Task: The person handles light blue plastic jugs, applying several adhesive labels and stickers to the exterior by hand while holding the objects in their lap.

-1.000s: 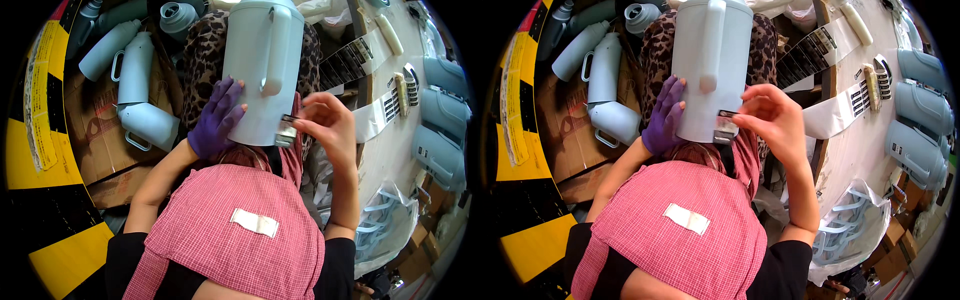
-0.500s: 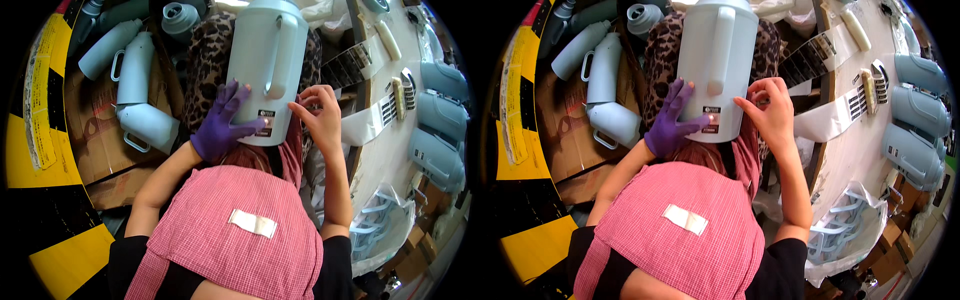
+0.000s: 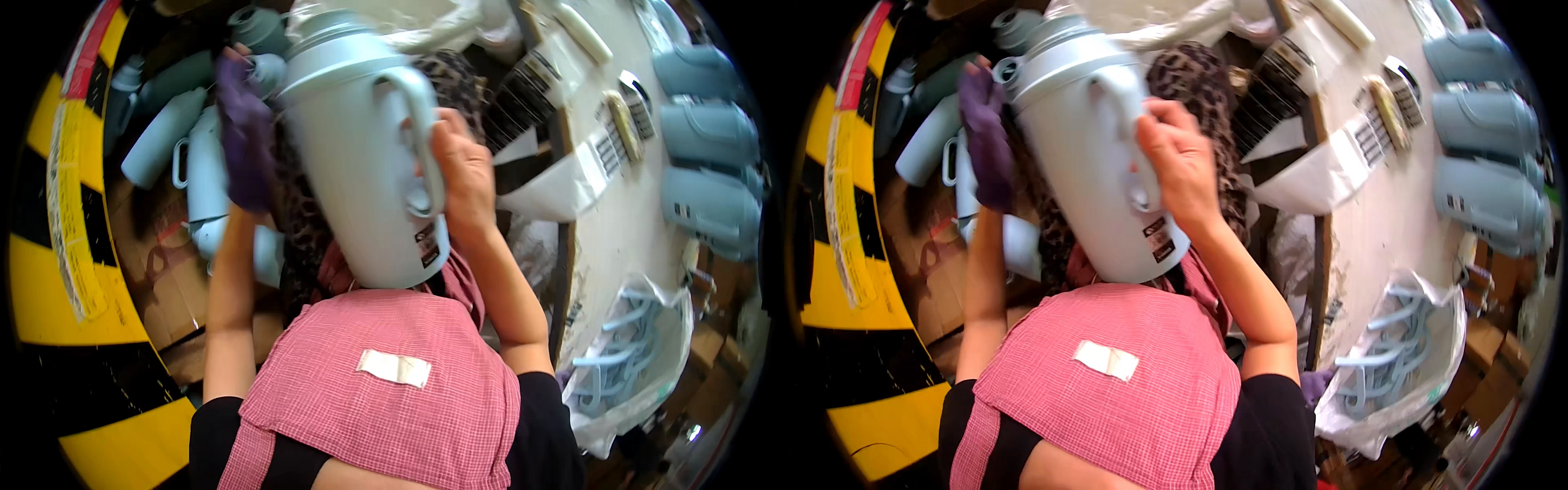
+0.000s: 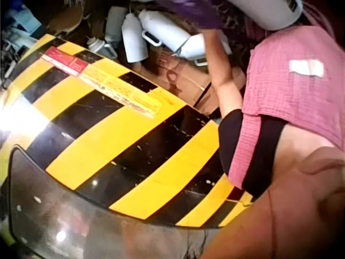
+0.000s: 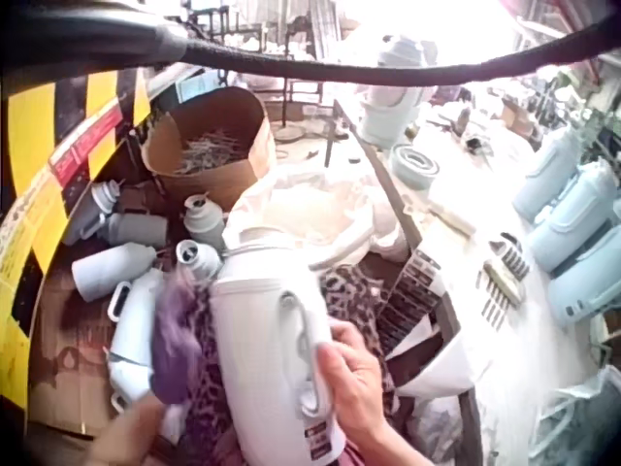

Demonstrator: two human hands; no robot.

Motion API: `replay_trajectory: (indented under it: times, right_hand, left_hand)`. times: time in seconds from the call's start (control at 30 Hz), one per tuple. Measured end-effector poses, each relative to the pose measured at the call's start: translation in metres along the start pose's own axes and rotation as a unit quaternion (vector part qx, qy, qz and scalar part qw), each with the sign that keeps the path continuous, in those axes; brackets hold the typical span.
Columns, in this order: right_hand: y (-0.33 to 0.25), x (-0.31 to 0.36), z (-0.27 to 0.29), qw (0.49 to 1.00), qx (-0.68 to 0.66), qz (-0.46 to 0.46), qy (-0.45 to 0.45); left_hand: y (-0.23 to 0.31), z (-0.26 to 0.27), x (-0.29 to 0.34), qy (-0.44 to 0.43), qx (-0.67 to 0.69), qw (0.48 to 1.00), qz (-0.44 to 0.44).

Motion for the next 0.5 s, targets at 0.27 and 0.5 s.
replay_trajectory:
  times: [0.27, 0.5]
  right_hand:
    - [-0.060, 0.027, 0.125, 0.960, 0.217, 0.098, 0.149]
    - [-0.066, -0.008, 0.350, 0.787, 0.562, 0.151, 0.203]
  left_hand:
    - [-0.073, 0.020, -0.094, -0.199, -0.030, 0.961, -0.189]
    - [0.031, -0.075, -0.134, -0.354, -0.074, 0.913, -0.187]
Point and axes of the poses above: each hand's wrist, its own x-axis away from the middle knuckle, its own z-axis out of the back of the hand, y = z × x, the point moved 4 cm from there along -x, towards the middle knuckle, and after that the axes turned 12 degrees about -x, right-handed, at the moved point
